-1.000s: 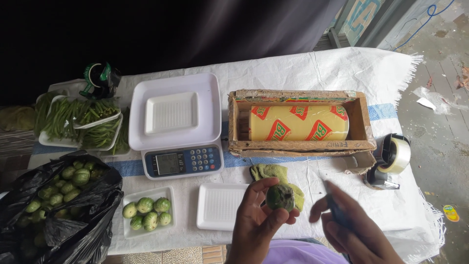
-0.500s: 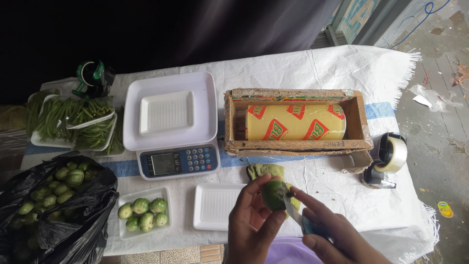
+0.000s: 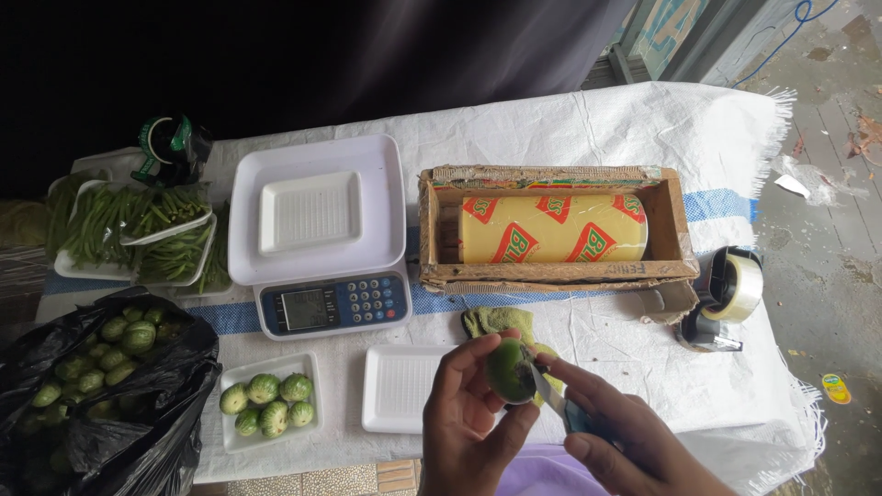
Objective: The person is preparing small green vegetables by weighing them on a digital scale and trimming them with a knife before placing them into trays.
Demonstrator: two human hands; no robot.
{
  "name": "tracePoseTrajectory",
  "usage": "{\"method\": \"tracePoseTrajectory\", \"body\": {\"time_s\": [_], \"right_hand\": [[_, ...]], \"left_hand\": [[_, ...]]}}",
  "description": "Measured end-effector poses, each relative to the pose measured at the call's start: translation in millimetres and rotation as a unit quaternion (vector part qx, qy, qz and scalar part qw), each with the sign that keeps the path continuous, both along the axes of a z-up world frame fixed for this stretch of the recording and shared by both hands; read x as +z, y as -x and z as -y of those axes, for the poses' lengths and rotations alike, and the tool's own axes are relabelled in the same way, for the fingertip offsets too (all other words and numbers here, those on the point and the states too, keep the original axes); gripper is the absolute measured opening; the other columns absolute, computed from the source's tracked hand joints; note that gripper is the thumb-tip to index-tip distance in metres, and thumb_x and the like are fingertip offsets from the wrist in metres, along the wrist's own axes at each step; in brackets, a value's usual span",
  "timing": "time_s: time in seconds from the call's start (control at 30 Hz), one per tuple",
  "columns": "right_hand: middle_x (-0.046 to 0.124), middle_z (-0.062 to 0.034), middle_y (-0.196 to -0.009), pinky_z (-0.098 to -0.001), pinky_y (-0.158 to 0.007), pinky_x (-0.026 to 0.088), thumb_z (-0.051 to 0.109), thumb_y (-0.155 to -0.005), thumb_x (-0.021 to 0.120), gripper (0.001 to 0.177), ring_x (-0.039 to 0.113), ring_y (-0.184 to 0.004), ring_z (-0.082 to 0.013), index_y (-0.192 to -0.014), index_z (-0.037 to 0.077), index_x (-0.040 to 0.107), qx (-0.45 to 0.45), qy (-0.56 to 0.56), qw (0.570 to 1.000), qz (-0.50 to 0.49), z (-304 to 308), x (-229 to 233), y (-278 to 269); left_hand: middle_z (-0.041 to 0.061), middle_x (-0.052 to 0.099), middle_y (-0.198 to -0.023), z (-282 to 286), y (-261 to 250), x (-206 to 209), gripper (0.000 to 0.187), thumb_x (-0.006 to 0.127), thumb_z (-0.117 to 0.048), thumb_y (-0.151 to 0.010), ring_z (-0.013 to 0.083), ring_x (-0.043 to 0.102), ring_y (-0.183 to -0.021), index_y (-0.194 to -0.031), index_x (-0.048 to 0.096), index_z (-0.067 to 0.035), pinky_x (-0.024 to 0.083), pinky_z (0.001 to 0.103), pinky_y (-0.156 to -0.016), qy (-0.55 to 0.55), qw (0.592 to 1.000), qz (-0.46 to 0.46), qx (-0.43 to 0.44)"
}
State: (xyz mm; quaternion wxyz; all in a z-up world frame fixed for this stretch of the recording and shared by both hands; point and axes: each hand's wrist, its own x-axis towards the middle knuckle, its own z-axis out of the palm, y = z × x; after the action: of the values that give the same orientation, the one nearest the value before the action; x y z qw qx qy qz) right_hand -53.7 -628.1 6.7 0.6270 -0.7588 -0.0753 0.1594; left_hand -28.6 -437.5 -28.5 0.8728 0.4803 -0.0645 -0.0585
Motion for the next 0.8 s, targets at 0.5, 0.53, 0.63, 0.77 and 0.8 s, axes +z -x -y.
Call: {"method": "tracePoseTrajectory", "body": {"time_s": [0.5,0.53,0.63,0.77,0.8], "right_hand": [[0.074,-0.0034,-0.090,-0.0246,-0.061,0.042,0.048,-0.090,0.068,0.074,0.054,-0.069,-0.0124,-0.155,0.016,0.052,-0.020,-0.052,0.997,-0.047,2.7,-8.2,11.5],[0.074,-0.0034,-0.090,-0.0246,-0.061,0.042,0.048,-0.090,0.068,0.074,0.054,-0.069,-0.0124,-0.155,0.016,0.052,-0.020,-0.052,0.997,-0.047,3.6,-9.1,12.1],[0.068,0.0006,-0.153,-0.0268,-0.099,0.047,0.043,-0.088,0.068,0.070,0.070,-0.117,-0.0094,-0.152,0.021,0.052,-0.031,0.011,0.999,-0.042,4.0,-11.0,12.0],[0.076,-0.0039,-0.095,-0.0242,-0.061,0.043,0.046,-0.092,0.067,0.071,0.053,-0.068,-0.0114,-0.152,0.011,0.052,-0.016,-0.068,0.998,-0.004,1.3,-11.3,9.5],[0.076,-0.0046,-0.098,-0.0240,-0.063,0.044,0.047,-0.092,0.067,0.072,0.054,-0.070,-0.0116,-0.152,0.010,0.051,-0.014,-0.073,0.997,-0.002,1.4,-12.0,9.2]], "left_hand": [[0.024,0.061,-0.142,8.1,8.9,9.6,0.054,0.082,0.004,-0.084,0.0380,0.073,-0.120,-0.131,0.059,-0.006,0.066,0.039,-0.091,-0.086,0.986,0.106,0.100],[0.024,0.061,-0.142,8.3,8.7,9.9,0.054,0.082,0.004,-0.084,0.0380,0.073,-0.120,-0.131,0.059,-0.006,0.066,0.039,-0.091,-0.086,0.986,0.105,0.100],[0.025,0.061,-0.140,9.4,7.9,10.4,0.049,0.081,0.005,-0.085,0.0384,0.072,-0.121,-0.128,0.059,-0.006,0.066,0.042,-0.094,-0.091,0.981,0.132,0.107],[0.024,0.062,-0.139,10.9,8.8,12.2,0.050,0.081,0.008,-0.082,0.0383,0.073,-0.119,-0.125,0.060,-0.007,0.066,0.041,-0.094,-0.095,0.981,0.129,0.112],[0.025,0.062,-0.139,11.3,8.5,12.5,0.051,0.080,0.009,-0.082,0.0387,0.073,-0.119,-0.125,0.060,-0.007,0.066,0.041,-0.094,-0.097,0.980,0.130,0.113]]}}
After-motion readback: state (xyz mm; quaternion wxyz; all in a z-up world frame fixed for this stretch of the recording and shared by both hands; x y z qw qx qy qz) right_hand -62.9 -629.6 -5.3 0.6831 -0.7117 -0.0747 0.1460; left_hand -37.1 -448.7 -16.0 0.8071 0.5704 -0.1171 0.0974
